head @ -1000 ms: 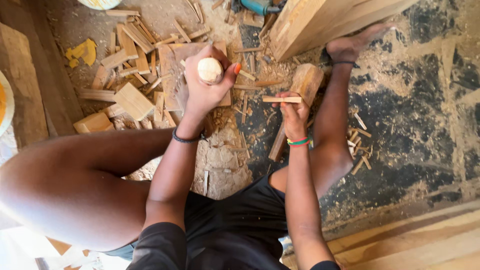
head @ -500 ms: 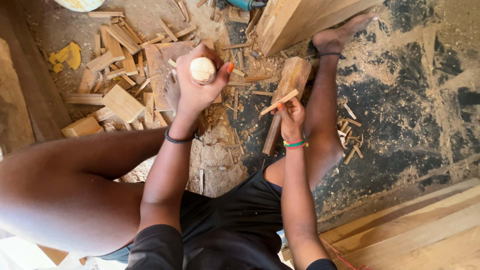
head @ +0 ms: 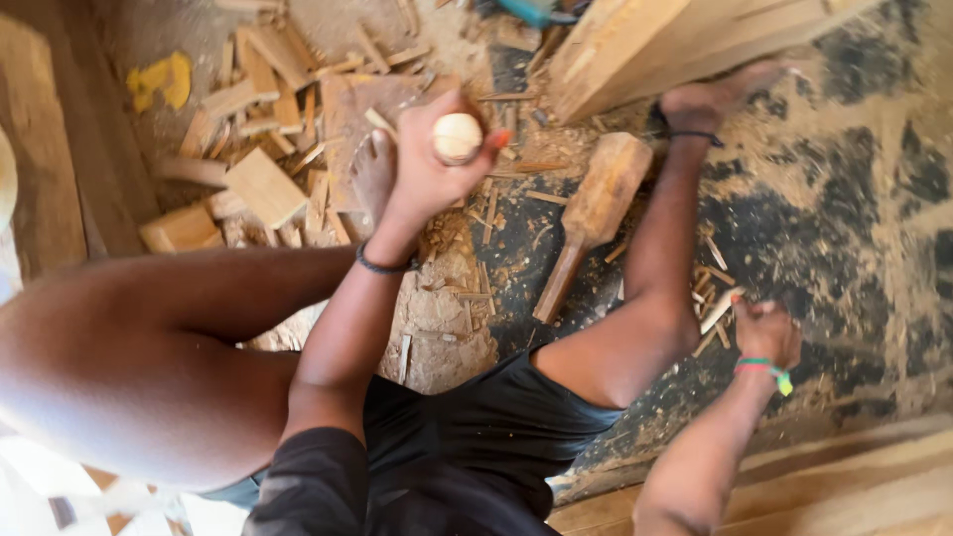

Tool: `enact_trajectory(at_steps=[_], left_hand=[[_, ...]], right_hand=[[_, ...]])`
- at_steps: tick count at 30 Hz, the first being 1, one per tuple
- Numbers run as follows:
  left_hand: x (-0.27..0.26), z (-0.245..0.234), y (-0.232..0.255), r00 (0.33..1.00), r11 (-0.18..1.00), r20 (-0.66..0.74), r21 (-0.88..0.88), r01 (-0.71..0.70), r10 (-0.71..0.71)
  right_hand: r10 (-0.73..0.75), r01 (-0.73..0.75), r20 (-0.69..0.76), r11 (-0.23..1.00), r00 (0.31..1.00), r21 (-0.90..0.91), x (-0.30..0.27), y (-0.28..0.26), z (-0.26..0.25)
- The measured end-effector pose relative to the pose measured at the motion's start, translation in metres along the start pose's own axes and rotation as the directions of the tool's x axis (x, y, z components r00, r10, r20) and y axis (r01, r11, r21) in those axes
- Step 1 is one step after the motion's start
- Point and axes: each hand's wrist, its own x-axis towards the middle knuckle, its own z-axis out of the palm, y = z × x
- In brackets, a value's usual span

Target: The person sits on the floor and carves a small cylindrical piece of wood using a chisel and a wooden mallet. They hold the wood in their left hand and strike the chisel with the mallet in their right hand, occasionally adjusting the wood's position.

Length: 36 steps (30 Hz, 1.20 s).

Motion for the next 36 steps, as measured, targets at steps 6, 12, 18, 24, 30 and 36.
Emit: enact_trajectory(at_steps=[6, 12, 18, 24, 30, 36], left_hand=[[0.002, 0.004, -0.002, 0.997, 0.997, 0.048, 0.043, 0.063, -0.065], [0.005, -0.015, -0.006, 0.994, 0.988, -0.028, 0.110, 0.111, -0.108], [0.010, -0.031, -0.020, 0.969, 0.982, -0.167, 0.026, 0.186, -0.180], [0.011, -0.027, -0.025, 0.971, 0.984, -0.158, -0.010, 0.177, -0.177], [0.011, -0.011, -0.009, 0.992, 0.994, -0.064, -0.008, 0.113, -0.113], [0.007, -0.005, 0.020, 0.998, 0.998, 0.002, -0.032, 0.056, -0.056]], right_hand=[[-0.137, 0.222, -0.191, 0.803, 0.972, 0.553, 0.006, -0.117, 0.017], [-0.609, 0.540, -0.135, 0.552, 0.781, 0.635, 0.013, -0.343, 0.050], [-0.850, 0.849, -0.158, 0.451, 0.503, 0.277, -0.018, -0.437, 0.093], [-0.712, 0.410, 0.072, 0.480, 0.698, 0.775, -0.024, -0.393, 0.122], [-0.694, -0.178, 0.168, 0.059, 0.700, 0.982, -0.062, -0.329, 0.058], [-0.707, -0.276, 0.172, -0.034, 0.686, 0.961, -0.103, -0.294, 0.004]])
